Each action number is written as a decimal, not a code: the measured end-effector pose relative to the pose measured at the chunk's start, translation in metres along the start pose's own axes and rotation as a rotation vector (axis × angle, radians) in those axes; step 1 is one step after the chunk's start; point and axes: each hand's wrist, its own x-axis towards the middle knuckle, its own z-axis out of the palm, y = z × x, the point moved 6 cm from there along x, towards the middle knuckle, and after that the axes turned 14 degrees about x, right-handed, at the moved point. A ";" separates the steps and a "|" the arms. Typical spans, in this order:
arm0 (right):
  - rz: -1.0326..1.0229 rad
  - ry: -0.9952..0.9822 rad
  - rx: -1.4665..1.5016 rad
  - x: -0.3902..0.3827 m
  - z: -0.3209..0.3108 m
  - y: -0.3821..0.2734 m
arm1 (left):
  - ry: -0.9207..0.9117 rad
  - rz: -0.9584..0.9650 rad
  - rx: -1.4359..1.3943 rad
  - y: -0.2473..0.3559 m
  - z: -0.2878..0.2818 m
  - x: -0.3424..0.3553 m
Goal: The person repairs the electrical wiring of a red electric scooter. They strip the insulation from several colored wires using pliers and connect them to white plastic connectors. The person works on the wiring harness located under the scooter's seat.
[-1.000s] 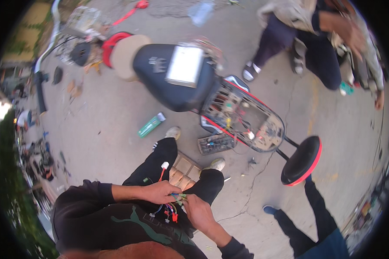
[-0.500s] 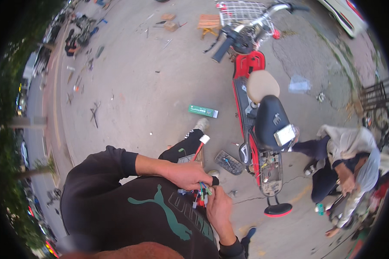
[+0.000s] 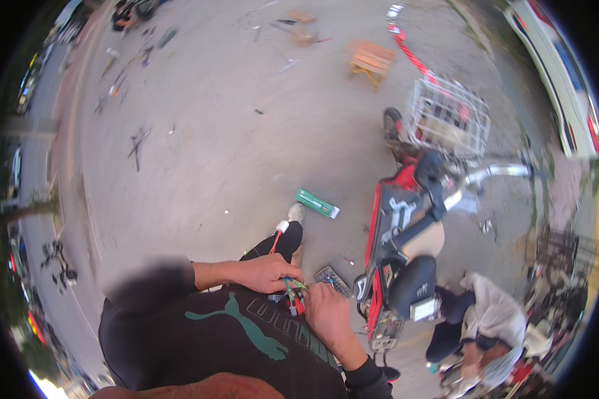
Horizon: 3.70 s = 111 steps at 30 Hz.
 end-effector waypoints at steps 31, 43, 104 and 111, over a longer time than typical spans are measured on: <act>-0.119 -0.296 0.395 0.519 -0.187 -0.049 | 0.441 -0.441 0.153 -0.066 -0.447 0.146; -0.119 -0.425 0.251 0.722 -0.183 -0.080 | 0.417 -0.412 0.037 -0.151 -0.623 0.155; 0.788 0.020 0.459 1.572 0.084 0.205 | 0.150 -0.635 -0.265 -0.649 -1.338 0.229; 0.911 0.536 0.543 1.363 0.033 0.009 | -0.292 -0.264 -0.170 -0.520 -1.331 0.223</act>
